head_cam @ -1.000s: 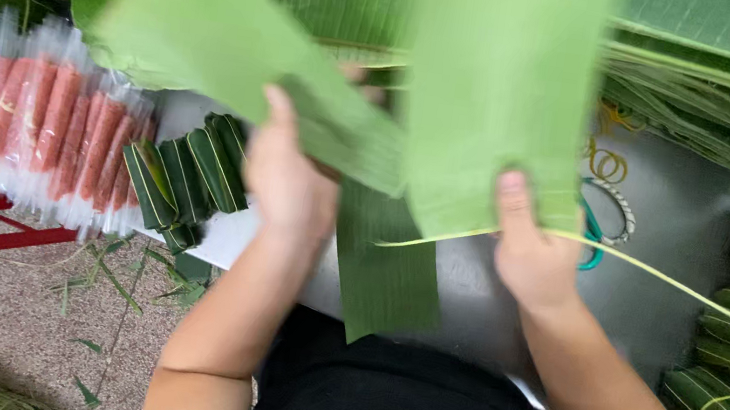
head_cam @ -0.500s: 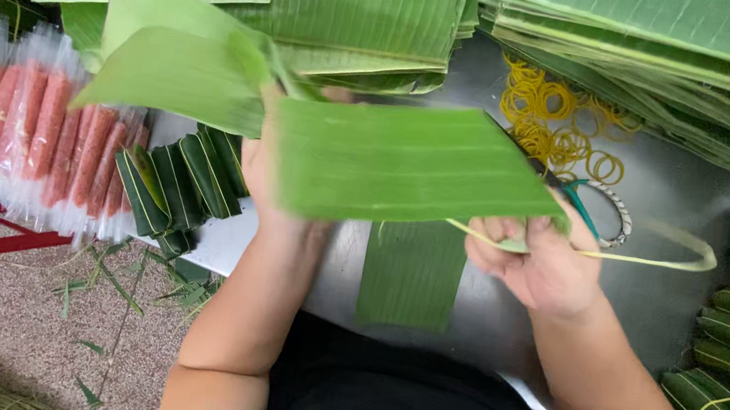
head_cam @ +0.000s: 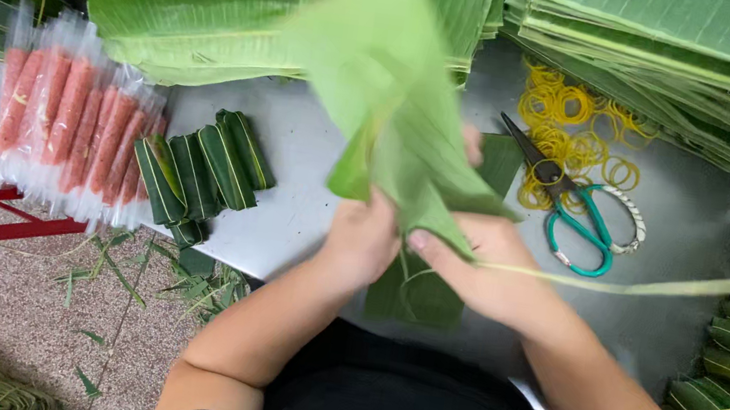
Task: The person wraps cylindrical reddish food items in banana leaves, folds the leaves to enclose the items, and secures them with yellow rubber bands. The wrapped items are placed on the table next to other completed wraps.
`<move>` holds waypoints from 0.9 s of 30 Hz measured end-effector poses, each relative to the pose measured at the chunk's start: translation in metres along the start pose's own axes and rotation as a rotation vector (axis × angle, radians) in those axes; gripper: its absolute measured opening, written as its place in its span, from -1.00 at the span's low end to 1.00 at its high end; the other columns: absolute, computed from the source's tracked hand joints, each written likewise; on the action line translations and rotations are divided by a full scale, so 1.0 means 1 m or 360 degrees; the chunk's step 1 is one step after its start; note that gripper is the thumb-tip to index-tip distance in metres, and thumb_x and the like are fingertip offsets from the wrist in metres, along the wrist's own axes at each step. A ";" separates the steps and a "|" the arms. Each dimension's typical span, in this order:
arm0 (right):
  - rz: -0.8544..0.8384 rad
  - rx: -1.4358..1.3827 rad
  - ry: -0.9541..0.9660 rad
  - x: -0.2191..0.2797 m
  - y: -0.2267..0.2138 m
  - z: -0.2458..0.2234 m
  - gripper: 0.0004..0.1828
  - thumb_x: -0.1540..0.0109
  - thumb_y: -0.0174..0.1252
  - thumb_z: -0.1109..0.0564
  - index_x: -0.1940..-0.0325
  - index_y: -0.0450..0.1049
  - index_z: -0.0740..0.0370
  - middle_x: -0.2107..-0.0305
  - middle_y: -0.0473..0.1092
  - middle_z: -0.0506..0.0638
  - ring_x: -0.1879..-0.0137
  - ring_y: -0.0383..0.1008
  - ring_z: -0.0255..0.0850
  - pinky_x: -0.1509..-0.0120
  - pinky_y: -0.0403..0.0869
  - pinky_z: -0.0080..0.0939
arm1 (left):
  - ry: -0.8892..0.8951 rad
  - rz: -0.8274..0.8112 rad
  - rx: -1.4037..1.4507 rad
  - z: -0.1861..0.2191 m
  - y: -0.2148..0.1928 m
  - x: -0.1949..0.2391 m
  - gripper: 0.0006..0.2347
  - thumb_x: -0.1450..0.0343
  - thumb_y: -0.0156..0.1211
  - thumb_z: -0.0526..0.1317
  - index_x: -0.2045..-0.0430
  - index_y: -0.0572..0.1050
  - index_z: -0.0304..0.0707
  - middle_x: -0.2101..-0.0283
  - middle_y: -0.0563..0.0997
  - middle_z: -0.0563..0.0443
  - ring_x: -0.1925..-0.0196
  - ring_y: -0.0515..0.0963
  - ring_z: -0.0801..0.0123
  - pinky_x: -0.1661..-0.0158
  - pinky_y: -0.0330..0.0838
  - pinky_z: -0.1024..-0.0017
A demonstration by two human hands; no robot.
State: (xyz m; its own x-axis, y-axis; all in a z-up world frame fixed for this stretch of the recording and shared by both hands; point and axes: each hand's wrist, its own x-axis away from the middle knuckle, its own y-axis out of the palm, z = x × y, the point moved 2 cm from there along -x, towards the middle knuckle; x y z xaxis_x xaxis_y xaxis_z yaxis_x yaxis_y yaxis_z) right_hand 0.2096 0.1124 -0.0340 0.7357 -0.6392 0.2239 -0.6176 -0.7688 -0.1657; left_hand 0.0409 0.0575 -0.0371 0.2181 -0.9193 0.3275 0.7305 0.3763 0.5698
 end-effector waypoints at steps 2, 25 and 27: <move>-0.0016 0.0002 -0.0145 0.001 0.003 -0.005 -0.72 -0.37 0.15 0.06 0.28 0.54 0.34 0.52 0.42 0.01 0.37 0.39 -0.24 0.30 0.42 -0.23 | -0.0118 0.0128 -0.1114 -0.010 -0.010 0.010 -0.83 -0.54 0.21 -0.32 0.14 0.46 -0.54 0.21 0.54 -0.31 0.20 0.48 -0.03 0.13 0.45 0.11; 0.1591 -0.1671 -0.0398 0.008 -0.107 0.001 -0.55 -0.60 -0.20 -0.16 0.22 0.31 0.14 0.47 0.22 -0.08 0.42 0.18 -0.25 0.33 0.17 -0.23 | 0.1324 0.0960 0.0286 0.201 -0.124 0.106 -0.70 -0.61 -0.02 -0.10 -0.06 0.43 -0.38 0.02 0.56 -0.15 -0.04 0.57 0.15 -0.12 0.50 0.10; 0.1679 -0.1683 -0.0562 0.007 -0.094 -0.009 -0.53 -0.62 -0.24 -0.15 0.20 0.29 0.19 0.38 0.27 -0.02 0.34 0.24 -0.20 0.28 0.19 -0.22 | 0.1299 0.1072 0.0048 0.199 -0.144 0.140 -0.72 -0.61 -0.02 -0.14 -0.06 0.43 -0.39 0.04 0.57 -0.17 0.00 0.58 0.15 -0.06 0.52 0.11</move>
State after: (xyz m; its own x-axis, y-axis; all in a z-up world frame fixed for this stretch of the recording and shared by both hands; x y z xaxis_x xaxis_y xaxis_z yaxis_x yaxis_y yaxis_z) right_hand 0.2702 0.1805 -0.0088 -0.2186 -0.9573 0.1890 -0.6807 0.2884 0.6735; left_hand -0.1623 -0.1020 0.0764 0.9493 -0.3140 -0.0167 0.2829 0.8296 0.4813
